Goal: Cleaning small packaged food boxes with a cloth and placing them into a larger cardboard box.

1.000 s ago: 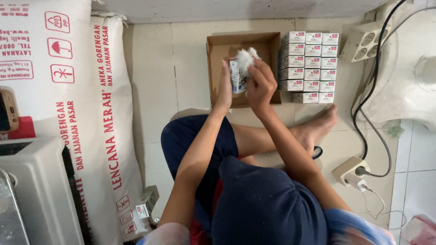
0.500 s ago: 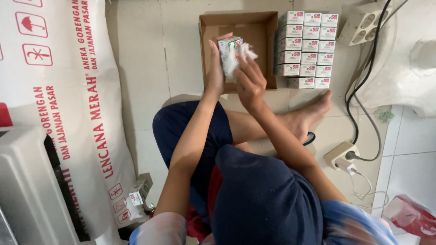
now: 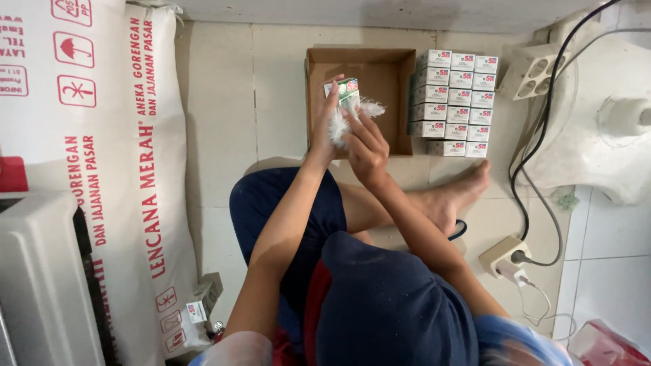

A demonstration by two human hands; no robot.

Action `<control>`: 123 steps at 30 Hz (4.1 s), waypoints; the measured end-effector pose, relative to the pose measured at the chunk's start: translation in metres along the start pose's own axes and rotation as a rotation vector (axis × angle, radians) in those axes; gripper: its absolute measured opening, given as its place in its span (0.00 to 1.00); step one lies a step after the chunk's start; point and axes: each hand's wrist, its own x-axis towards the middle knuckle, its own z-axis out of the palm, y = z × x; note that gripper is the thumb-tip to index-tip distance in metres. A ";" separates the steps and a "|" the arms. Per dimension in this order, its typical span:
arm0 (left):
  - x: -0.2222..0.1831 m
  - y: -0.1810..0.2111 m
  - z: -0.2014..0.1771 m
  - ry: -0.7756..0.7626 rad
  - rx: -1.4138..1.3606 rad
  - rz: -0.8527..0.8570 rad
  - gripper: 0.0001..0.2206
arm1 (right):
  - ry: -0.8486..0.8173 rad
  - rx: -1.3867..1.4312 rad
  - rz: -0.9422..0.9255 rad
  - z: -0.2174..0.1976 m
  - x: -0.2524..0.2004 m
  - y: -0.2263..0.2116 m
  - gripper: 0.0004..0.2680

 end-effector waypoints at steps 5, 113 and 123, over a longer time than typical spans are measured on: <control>0.007 0.010 -0.003 0.046 0.091 0.112 0.18 | 0.014 0.038 0.056 -0.009 -0.001 0.006 0.10; -0.003 0.015 0.005 0.232 -0.067 -0.523 0.27 | -0.038 0.085 0.072 -0.012 0.009 -0.007 0.10; -0.011 0.021 0.019 0.204 0.178 -0.363 0.30 | -0.030 0.068 0.101 -0.014 0.008 -0.004 0.11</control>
